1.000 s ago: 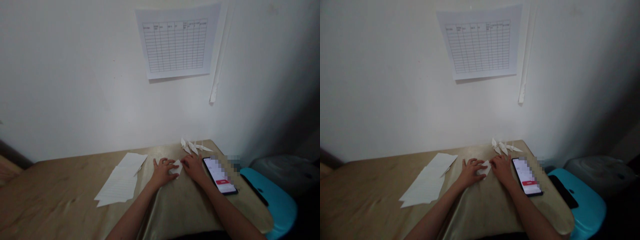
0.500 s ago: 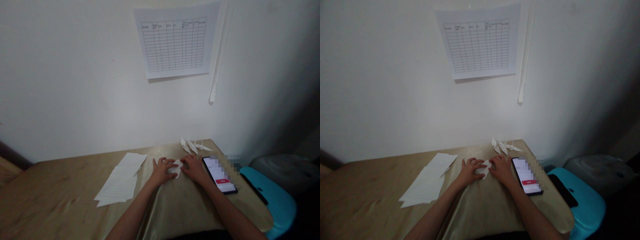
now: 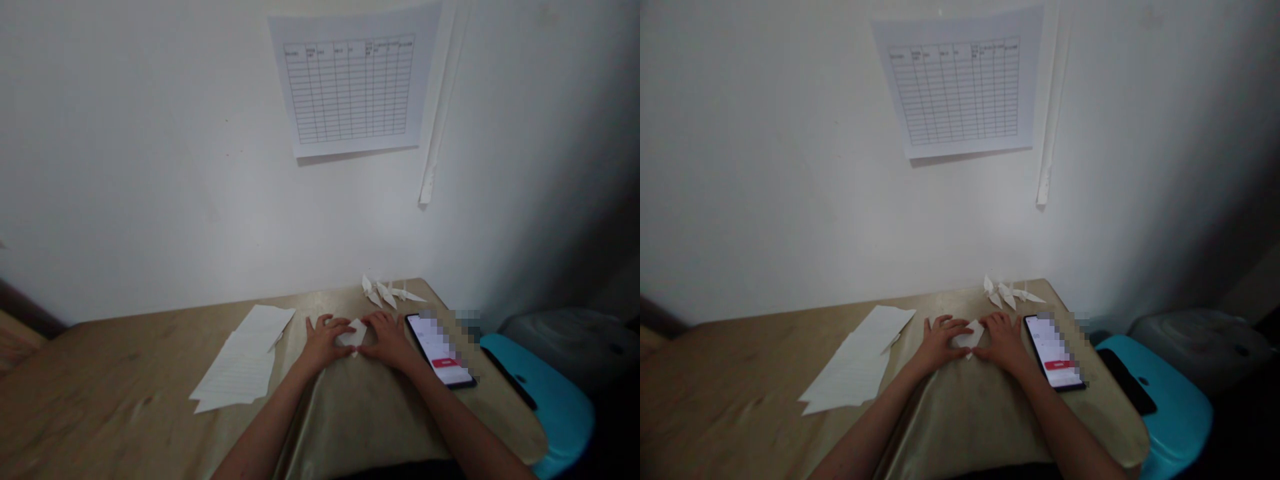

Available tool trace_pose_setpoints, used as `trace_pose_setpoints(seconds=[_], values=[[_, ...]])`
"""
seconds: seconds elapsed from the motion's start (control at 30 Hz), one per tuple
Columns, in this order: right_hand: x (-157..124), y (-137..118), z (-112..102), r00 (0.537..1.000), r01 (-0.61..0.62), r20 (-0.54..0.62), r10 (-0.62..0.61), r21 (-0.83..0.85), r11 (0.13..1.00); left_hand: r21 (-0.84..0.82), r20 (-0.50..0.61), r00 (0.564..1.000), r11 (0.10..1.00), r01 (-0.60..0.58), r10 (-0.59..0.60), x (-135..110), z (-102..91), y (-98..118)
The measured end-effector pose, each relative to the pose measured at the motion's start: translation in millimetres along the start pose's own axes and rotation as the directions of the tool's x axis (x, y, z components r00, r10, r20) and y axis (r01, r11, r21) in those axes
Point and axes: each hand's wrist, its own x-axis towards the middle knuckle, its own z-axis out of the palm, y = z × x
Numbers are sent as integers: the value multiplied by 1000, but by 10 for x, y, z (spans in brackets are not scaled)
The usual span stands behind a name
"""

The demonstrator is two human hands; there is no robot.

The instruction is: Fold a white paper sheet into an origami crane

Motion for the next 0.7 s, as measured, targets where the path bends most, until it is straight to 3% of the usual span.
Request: trace_pose_setpoints(seconds=[0.47,0.7], values=[[-19,4,-17,999,25,30,-24,-10,1000,30,-16,1000,1000,6,-6,13,25,-9],[25,40,6,998,48,-37,-48,-8,999,22,-38,999,1000,-2,3,2,44,-11]])
